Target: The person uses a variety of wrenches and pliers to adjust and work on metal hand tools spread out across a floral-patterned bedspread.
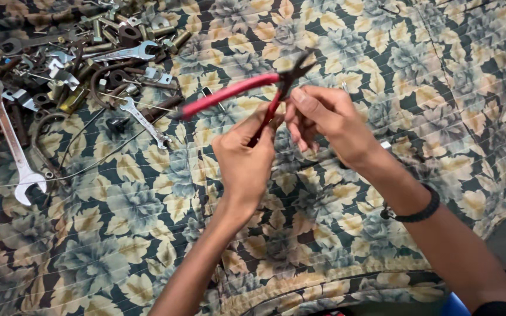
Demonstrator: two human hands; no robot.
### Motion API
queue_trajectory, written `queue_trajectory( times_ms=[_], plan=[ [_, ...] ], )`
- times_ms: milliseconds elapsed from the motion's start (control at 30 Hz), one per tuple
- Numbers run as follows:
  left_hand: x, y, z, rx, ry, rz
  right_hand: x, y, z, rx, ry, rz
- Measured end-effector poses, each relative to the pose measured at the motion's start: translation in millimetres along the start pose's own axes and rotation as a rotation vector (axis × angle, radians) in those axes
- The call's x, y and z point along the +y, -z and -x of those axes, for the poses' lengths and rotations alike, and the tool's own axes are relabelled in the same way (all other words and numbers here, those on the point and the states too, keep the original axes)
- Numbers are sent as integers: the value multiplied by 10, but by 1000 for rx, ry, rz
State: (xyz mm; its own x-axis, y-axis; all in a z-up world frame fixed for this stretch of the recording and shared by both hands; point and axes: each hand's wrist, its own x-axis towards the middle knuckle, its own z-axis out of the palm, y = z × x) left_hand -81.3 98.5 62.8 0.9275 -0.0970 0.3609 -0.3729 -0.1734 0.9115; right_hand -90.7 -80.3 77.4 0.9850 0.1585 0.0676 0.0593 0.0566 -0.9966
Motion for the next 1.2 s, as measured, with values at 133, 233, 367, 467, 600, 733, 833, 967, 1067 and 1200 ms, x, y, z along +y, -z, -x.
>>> queue_trajectory(
  times_ms=[133, 233, 367, 467, 600, 733, 833, 967, 1067, 1200],
  plan=[
    [-50, -2, 30, -43, -240, 43, 71, 74, -49, -15, -34, -215],
    [-33, 34, -27, -102, -180, -43, 117, 88, -66, -39, -20, -321],
    [-59, 95, -134, -174, -101, -42, 177, 53, -104, -2, 0, -317],
    [-147, 27, -122, -190, -80, 42, 267, 7, -119, 88, 13, -297],
    [-303, -27, -155, -264, -58, -9, 391, -24, -156, 235, 59, -153],
    [-418, -24, -189, -402, 95, -72, 450, -25, -237, 307, 140, -40],
    [-478, -97, -191, -420, 112, 27, 427, 8, -318, 309, 186, -28],
    [-580, -234, -241, -325, 6, 21, 457, 35, -400, 304, 185, -43],
    [-648, -390, -282, -329, 194, 232, 515, 140, -455, 304, 208, -6],
    [-767, -720, -420, -275, 284, 428, 598, 314, -601, 292, 296, 58]
  ],
)
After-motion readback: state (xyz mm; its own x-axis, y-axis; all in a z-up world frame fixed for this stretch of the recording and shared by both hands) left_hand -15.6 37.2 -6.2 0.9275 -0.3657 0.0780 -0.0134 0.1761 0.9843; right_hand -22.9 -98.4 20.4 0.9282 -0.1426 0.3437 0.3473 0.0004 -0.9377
